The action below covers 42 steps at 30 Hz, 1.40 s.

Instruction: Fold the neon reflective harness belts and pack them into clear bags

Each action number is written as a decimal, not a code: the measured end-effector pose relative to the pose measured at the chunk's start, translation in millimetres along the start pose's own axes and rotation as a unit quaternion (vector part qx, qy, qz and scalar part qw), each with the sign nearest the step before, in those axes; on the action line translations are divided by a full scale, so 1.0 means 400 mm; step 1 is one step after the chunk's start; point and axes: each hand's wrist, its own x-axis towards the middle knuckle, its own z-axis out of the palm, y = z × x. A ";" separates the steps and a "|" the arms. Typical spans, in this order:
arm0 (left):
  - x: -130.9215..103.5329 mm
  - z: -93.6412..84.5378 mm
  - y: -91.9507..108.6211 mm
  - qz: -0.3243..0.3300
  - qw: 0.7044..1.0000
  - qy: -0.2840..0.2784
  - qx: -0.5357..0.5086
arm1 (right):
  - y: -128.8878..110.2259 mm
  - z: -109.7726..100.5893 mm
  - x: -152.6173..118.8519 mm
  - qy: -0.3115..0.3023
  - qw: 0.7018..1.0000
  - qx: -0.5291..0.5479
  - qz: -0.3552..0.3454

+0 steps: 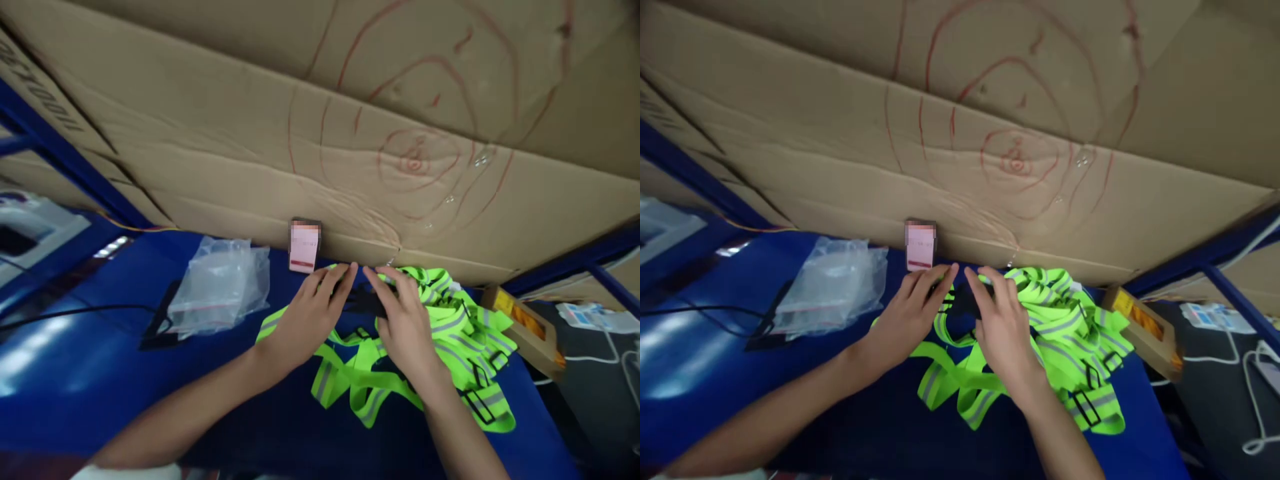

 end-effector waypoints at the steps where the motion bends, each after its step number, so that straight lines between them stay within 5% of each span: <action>1: 0.001 0.000 0.003 0.005 1.000 0.004 0.008 | -0.005 0.003 0.002 -0.009 1.000 -0.006 0.001; 11: -0.007 0.091 0.041 -0.024 0.998 0.038 -0.045 | -0.030 0.032 -0.005 -0.030 0.997 0.027 0.060; 15: 0.001 0.038 0.010 -0.018 0.971 -0.006 -0.238 | 0.007 -0.014 -0.009 0.023 0.994 0.095 0.048; 18: 0.010 -0.015 -0.017 -0.052 0.915 -0.032 -0.398 | 0.015 -0.042 -0.007 0.043 0.978 0.205 0.009; 22: 0.034 -0.052 -0.030 -0.112 0.799 -0.079 -0.586 | 0.013 -0.057 -0.005 0.021 0.922 0.386 -0.008; 25: 0.053 -0.063 -0.022 -0.155 0.737 -0.088 -0.652 | 0.033 -0.055 -0.002 -0.053 0.845 0.532 -0.003; 29: 0.070 -0.062 -0.016 -0.183 0.713 -0.070 -0.674 | 0.082 -0.030 0.011 -0.078 0.752 0.653 0.040; 34: 0.059 -0.054 -0.062 -0.082 0.641 -0.128 -0.752 | 0.108 -0.006 0.021 -0.112 0.690 0.712 0.062; 39: 0.049 -0.056 -0.110 -0.104 0.659 -0.189 -0.721 | 0.060 0.005 0.026 -0.089 0.641 0.761 0.045; 42: 0.054 -0.048 -0.104 -0.082 0.566 -0.190 -0.798 | 0.017 0.011 0.030 -0.064 0.593 0.801 0.050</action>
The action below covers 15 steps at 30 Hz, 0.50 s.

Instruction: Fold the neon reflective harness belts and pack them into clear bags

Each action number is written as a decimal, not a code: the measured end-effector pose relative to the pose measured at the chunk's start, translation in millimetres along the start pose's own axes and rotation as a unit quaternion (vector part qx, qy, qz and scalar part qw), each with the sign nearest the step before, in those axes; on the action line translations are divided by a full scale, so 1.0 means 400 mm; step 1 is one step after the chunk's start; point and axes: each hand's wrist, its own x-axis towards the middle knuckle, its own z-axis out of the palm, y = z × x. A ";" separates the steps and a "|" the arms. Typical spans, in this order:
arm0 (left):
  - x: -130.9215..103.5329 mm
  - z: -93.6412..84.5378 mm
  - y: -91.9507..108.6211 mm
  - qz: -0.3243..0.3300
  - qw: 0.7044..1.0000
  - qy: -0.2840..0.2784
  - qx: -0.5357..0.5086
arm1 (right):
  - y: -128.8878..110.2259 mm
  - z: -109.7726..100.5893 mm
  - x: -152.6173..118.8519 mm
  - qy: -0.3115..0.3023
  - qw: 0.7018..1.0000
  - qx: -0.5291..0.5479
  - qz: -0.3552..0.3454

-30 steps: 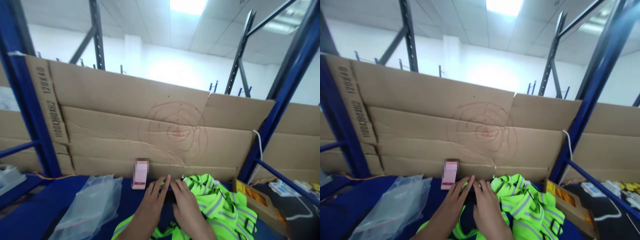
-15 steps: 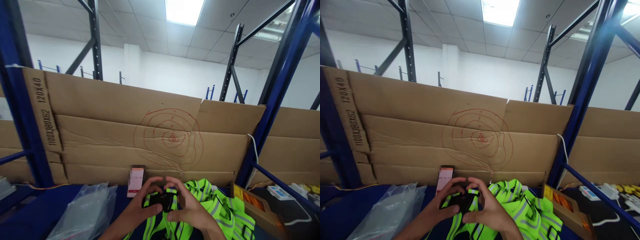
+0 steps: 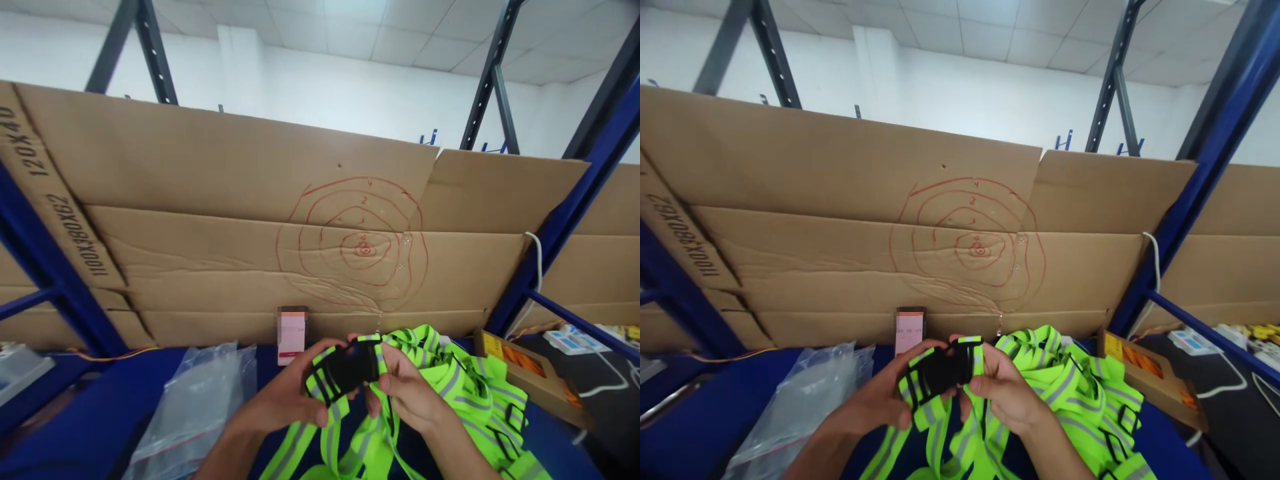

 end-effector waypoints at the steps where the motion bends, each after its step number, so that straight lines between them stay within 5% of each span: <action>1: 0.004 0.005 -0.004 -0.003 0.999 -0.007 -0.032 | 0.002 0.010 0.000 0.017 1.000 0.021 -0.007; 5: 0.017 0.029 -0.016 -0.038 0.998 0.007 -0.042 | -0.010 0.021 -0.011 0.076 0.997 0.024 0.009; 8: 0.030 0.042 -0.022 -0.039 0.998 0.041 0.039 | -0.022 0.004 -0.019 0.098 0.987 -0.121 0.025; 11: 0.051 0.058 -0.027 -0.021 0.990 0.099 0.101 | -0.017 -0.021 -0.018 0.145 0.967 -0.209 -0.021; 15: 0.079 0.089 -0.044 0.023 0.983 0.144 0.110 | 0.009 -0.030 -0.006 0.203 0.960 -0.186 -0.054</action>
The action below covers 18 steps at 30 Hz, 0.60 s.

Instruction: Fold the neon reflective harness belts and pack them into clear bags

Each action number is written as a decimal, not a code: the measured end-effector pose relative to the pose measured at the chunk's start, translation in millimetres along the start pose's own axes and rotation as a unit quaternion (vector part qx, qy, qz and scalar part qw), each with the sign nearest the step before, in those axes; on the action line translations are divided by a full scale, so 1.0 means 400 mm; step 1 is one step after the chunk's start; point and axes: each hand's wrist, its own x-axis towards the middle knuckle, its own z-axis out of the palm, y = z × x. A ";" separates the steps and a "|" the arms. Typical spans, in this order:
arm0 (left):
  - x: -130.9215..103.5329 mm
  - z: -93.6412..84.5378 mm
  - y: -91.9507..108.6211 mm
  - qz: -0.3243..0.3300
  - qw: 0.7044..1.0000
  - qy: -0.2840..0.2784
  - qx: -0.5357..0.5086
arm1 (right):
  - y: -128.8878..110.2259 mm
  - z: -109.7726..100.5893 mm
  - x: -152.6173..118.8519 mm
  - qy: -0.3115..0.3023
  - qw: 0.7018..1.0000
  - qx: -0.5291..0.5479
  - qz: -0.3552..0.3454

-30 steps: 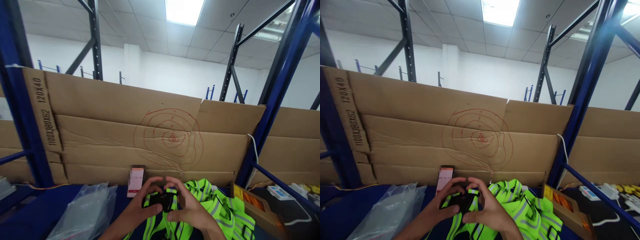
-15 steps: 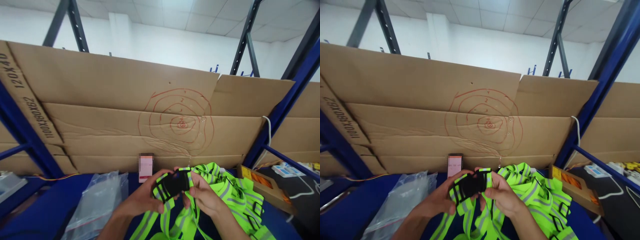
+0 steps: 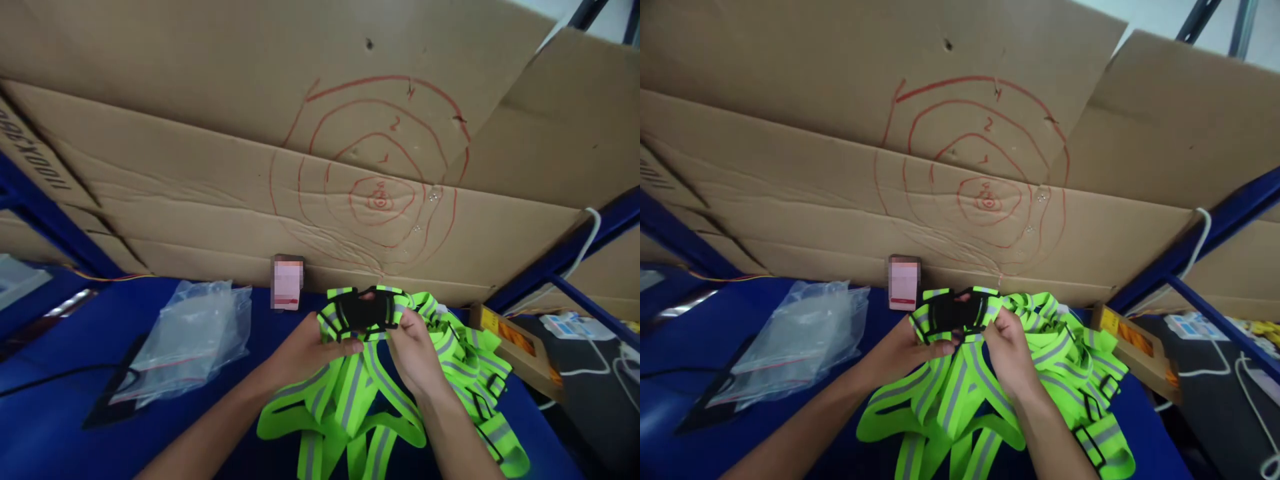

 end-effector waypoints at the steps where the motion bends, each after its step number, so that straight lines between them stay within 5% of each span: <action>1: 0.001 0.009 -0.005 0.004 1.000 0.015 0.000 | 0.005 0.008 0.001 -0.002 1.000 0.015 0.014; 7: 0.002 0.014 -0.029 0.009 0.985 0.165 0.045 | 0.036 0.057 0.007 -0.020 0.990 0.100 0.096; 13: 0.009 -0.022 -0.045 -0.043 0.996 0.070 -0.020 | 0.049 0.015 0.023 -0.048 0.979 -0.195 -0.039; 18: -0.001 -0.035 -0.089 -0.032 0.992 0.114 -0.043 | -0.015 -0.039 0.023 -0.219 0.970 -0.099 0.034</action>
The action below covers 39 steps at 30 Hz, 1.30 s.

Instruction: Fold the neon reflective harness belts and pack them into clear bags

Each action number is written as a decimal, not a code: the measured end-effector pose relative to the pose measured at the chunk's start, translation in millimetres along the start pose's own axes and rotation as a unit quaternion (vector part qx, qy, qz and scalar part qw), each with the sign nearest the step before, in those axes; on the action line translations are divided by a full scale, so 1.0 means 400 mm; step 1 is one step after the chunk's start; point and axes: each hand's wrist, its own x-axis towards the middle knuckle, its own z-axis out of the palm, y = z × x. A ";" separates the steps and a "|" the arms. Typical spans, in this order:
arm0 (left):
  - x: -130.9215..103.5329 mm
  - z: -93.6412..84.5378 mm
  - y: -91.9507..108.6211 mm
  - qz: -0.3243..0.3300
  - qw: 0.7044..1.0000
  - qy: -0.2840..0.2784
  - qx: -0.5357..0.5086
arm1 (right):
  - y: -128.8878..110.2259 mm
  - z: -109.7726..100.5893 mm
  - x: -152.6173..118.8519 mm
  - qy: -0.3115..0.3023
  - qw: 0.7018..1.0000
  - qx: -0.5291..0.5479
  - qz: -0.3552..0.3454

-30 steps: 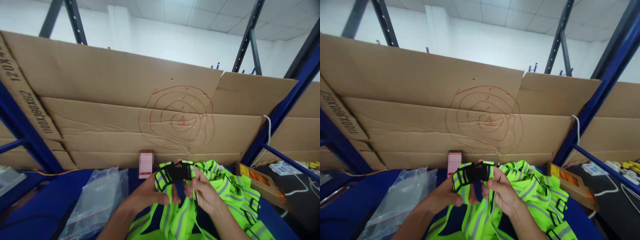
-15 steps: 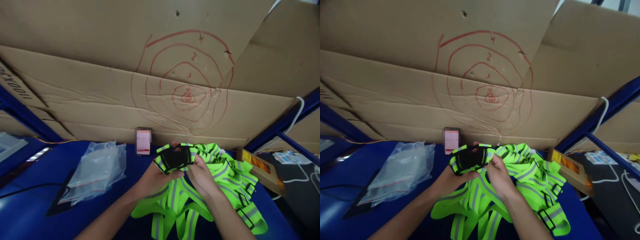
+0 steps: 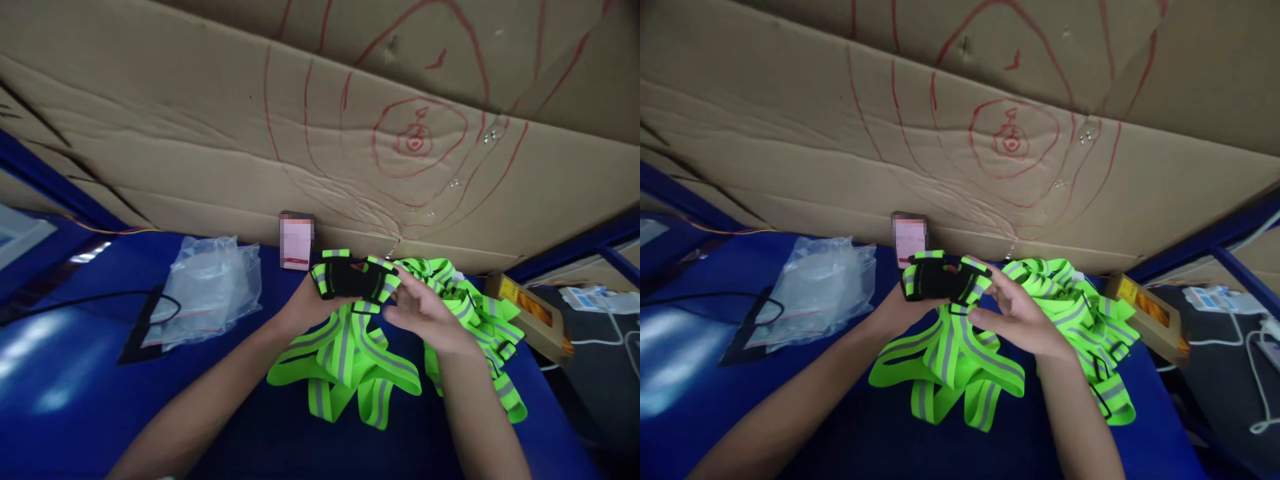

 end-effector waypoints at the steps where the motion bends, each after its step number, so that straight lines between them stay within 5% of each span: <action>1: -0.003 -0.002 -0.008 0.000 1.000 0.002 0.009 | -0.010 -0.003 -0.005 -0.008 1.000 0.013 0.001; 7: -0.019 0.020 -0.009 0.018 0.998 -0.059 0.008 | -0.041 0.033 -0.013 0.113 0.992 -0.050 0.017; 10: -0.027 0.058 0.002 -0.060 0.992 -0.097 -0.059 | -0.059 0.034 -0.023 0.118 0.989 -0.085 -0.024; 18: -0.066 0.147 -0.032 -0.203 0.881 -0.230 -0.360 | -0.074 0.015 -0.048 0.160 0.969 -0.157 -0.102; 25: -0.061 0.098 0.031 -0.206 0.864 -0.339 -0.309 | -0.074 -0.006 -0.069 0.109 0.926 -0.249 -0.261; 31: -0.071 0.058 0.083 -0.225 0.829 -0.381 -0.342 | -0.107 -0.001 -0.097 0.127 0.882 -0.356 -0.283; 34: -0.075 0.053 0.089 -0.216 0.802 -0.363 -0.422 | -0.119 0.012 -0.097 0.095 0.883 -0.389 -0.245; 39: -0.061 0.042 0.083 -0.226 0.884 -0.223 -0.342 | -0.132 0.004 -0.086 0.045 0.930 -0.340 -0.131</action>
